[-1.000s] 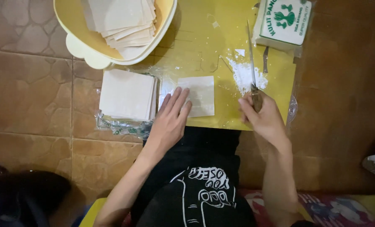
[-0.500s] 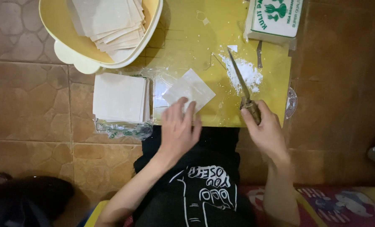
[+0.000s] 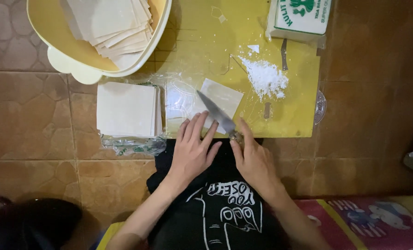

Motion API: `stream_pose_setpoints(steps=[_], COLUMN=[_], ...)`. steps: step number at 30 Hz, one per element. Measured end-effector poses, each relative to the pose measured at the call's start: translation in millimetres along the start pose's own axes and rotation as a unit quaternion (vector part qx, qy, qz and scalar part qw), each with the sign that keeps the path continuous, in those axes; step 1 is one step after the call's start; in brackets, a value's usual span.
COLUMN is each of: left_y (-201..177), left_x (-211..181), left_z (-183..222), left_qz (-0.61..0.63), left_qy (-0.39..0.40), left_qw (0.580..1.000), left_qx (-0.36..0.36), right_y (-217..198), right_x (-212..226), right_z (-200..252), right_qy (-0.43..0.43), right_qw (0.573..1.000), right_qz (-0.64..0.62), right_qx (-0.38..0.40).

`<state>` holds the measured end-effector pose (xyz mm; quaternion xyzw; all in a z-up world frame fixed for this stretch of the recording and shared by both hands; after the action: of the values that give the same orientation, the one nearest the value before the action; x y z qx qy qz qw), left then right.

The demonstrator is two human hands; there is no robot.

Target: Cutting square dough wrappers into smaller pieces using a knife on a flat surface.

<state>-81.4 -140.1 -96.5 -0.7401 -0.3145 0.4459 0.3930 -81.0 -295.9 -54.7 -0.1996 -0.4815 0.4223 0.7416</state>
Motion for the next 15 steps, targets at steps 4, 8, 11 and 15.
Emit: stream_pose_setpoints(steps=[4, 8, 11, 15], left_y=[3, 4, 5, 2], left_x=[1, 3, 3, 2], left_z=[3, 6, 6, 4], left_qz=[-0.013, -0.036, -0.024, -0.009], left_qy=[-0.004, -0.013, -0.027, -0.032], left_qw=[1.0, 0.999, 0.999, 0.999], left_qx=[-0.004, 0.017, 0.032, 0.019], right_y=[3, 1, 4, 6], right_x=[-2, -14, -19, -18], right_z=[-3, -7, -7, -5], right_qy=[-0.08, -0.076, -0.067, -0.075], right_qw=[0.994, 0.992, 0.993, 0.992], right_qz=[0.066, 0.071, 0.058, 0.051], right_qx=[-0.034, -0.071, -0.074, -0.084])
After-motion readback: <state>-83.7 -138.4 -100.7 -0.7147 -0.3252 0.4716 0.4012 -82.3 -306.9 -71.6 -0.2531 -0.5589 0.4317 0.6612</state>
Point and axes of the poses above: each hand's wrist, its own z-axis away from the middle knuckle, its own y-axis out of the palm, x = y × z, the point moved 4 cm from there along -z, towards the middle knuckle, and after that the axes turned 2 degrees about -z, right-handed, at the moved point
